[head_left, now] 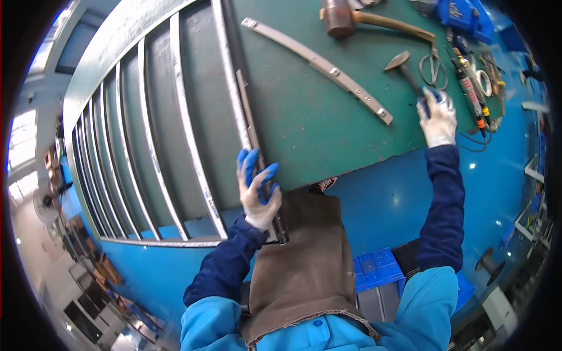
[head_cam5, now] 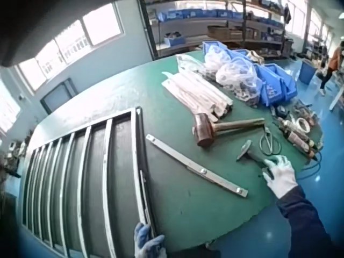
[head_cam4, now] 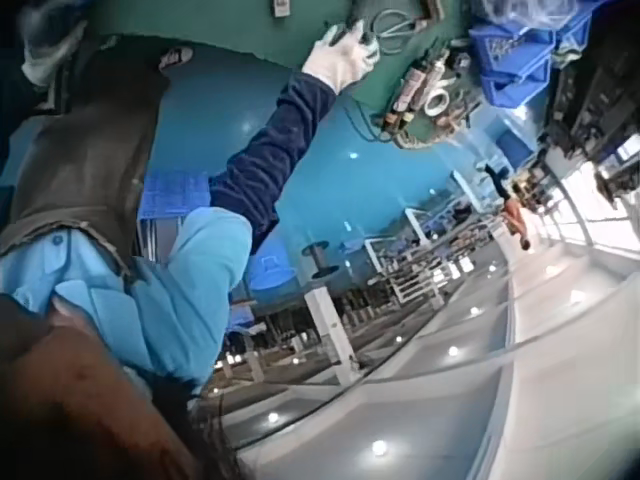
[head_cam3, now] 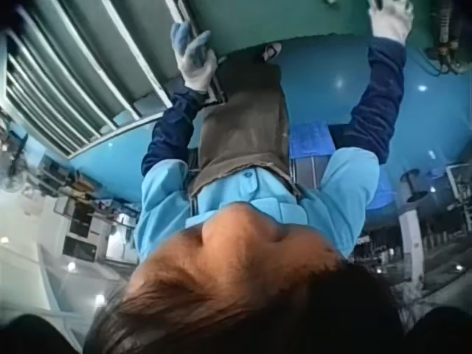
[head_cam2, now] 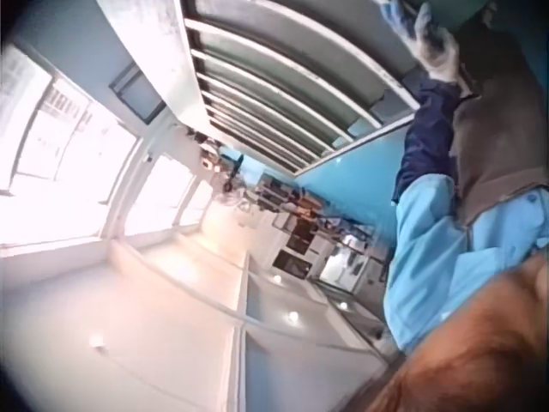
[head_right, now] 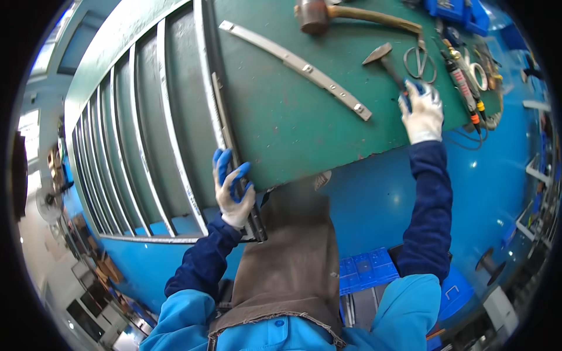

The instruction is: Assembling the components of a metal shutter structure using drills, hammers, and manual fasteners on a workbench.

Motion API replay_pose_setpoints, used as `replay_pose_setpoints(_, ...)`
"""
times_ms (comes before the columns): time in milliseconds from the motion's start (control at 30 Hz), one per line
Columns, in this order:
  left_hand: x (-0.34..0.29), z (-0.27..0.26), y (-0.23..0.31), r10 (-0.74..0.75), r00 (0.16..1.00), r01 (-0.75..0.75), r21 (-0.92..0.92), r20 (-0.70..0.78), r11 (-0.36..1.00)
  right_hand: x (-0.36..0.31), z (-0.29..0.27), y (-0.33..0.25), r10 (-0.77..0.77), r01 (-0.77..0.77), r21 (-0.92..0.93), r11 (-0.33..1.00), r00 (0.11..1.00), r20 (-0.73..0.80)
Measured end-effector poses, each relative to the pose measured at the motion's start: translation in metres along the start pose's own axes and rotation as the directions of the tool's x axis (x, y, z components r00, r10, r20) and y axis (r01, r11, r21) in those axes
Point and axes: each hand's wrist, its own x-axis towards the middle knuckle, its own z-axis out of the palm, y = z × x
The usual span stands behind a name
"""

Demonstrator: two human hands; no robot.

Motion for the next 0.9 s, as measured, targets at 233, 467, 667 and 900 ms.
replay_pose_setpoints(233, -0.003, -0.003, -0.003, -0.013, 0.999, 0.014, -0.023, 0.047, 1.000, 0.014, -0.036, -0.197, -0.099, -0.086, 0.827, 0.555, 0.981, 0.168)
replay_pose_setpoints(467, 0.019, -0.094, -0.097, -0.063, 0.996, 0.090, 0.584, -0.067, 0.807, 0.072, 0.011, -0.343, 0.012, -0.173, 0.572, 0.802, 0.961, 0.275)
replay_pose_setpoints(667, 0.034, -0.096, -0.130, -0.172, 0.967, 0.243, 0.469, -0.190, 0.849, 0.100, 0.049, -0.369, -0.011, -0.126, 0.554, 0.823, 0.971, 0.237)
replay_pose_setpoints(900, 0.031, -0.091, -0.134, -0.124, 0.970, 0.210, 0.456, -0.211, 0.865, 0.107, -0.032, -0.329, -0.422, 0.421, -0.037, 0.906, 0.903, -0.076)
